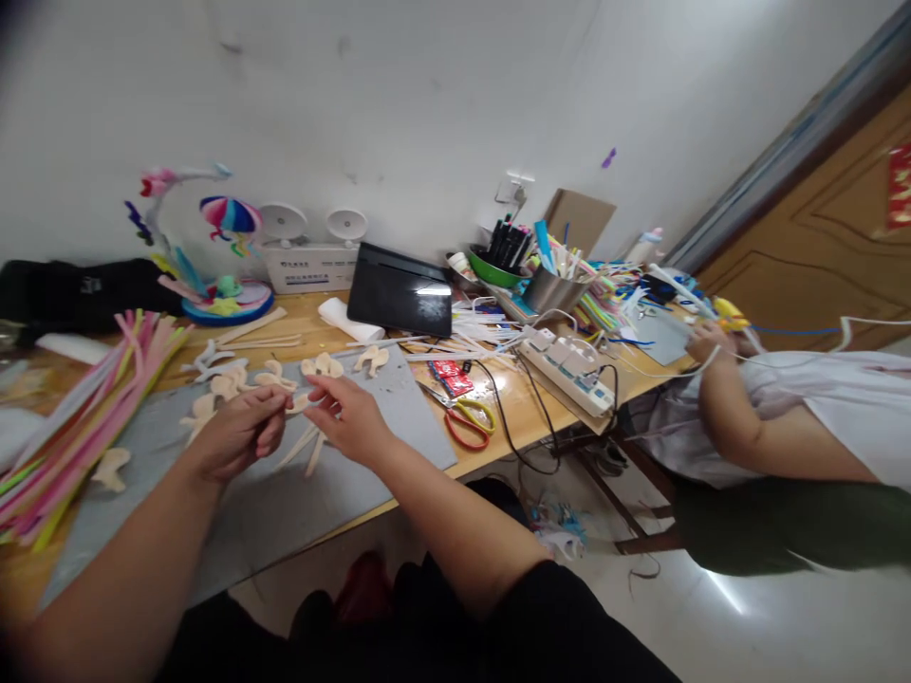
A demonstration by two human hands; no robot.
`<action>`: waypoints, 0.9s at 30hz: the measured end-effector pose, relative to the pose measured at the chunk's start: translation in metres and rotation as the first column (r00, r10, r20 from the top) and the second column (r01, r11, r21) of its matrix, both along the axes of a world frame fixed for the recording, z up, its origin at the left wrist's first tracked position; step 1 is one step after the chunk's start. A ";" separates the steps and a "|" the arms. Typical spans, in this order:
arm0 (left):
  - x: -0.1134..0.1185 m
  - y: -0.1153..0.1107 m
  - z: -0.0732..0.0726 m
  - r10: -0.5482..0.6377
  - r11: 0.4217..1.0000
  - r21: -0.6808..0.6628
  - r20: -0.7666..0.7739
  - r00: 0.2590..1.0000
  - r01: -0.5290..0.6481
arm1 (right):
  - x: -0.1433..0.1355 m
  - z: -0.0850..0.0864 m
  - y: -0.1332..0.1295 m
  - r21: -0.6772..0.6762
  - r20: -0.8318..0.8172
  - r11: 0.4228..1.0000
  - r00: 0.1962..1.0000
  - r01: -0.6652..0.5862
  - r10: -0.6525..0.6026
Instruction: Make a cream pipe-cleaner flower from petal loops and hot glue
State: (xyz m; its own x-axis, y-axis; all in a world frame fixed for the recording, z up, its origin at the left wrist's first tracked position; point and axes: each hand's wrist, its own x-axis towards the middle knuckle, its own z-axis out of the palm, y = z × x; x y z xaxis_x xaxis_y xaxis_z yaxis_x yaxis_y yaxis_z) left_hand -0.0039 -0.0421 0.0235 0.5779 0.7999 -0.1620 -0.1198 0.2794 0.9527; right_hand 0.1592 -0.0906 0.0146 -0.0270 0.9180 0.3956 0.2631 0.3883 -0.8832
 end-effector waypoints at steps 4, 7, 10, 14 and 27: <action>0.000 0.000 0.002 0.041 0.999 -0.009 0.046 0.998 -0.041 | -0.020 0.004 0.032 -0.165 -0.249 0.981 0.967 -0.104 0.060; -0.001 0.001 0.001 0.066 0.998 0.002 0.100 0.993 -0.066 | -0.027 0.004 0.048 -0.227 -0.398 0.959 0.915 -0.167 0.066; -0.001 0.003 -0.003 0.105 0.994 -0.008 0.135 0.985 -0.105 | -0.029 0.000 0.056 -0.206 -0.465 0.958 0.881 -0.198 0.082; 0.002 0.004 -0.007 0.138 0.990 -0.034 0.109 0.984 -0.135 | -0.027 -0.010 0.059 -0.170 -0.515 0.959 0.850 -0.227 0.110; 0.004 0.005 -0.007 0.175 0.985 -0.011 0.015 0.984 -0.175 | -0.014 -0.018 0.055 -0.035 -0.283 0.992 0.953 -0.124 0.109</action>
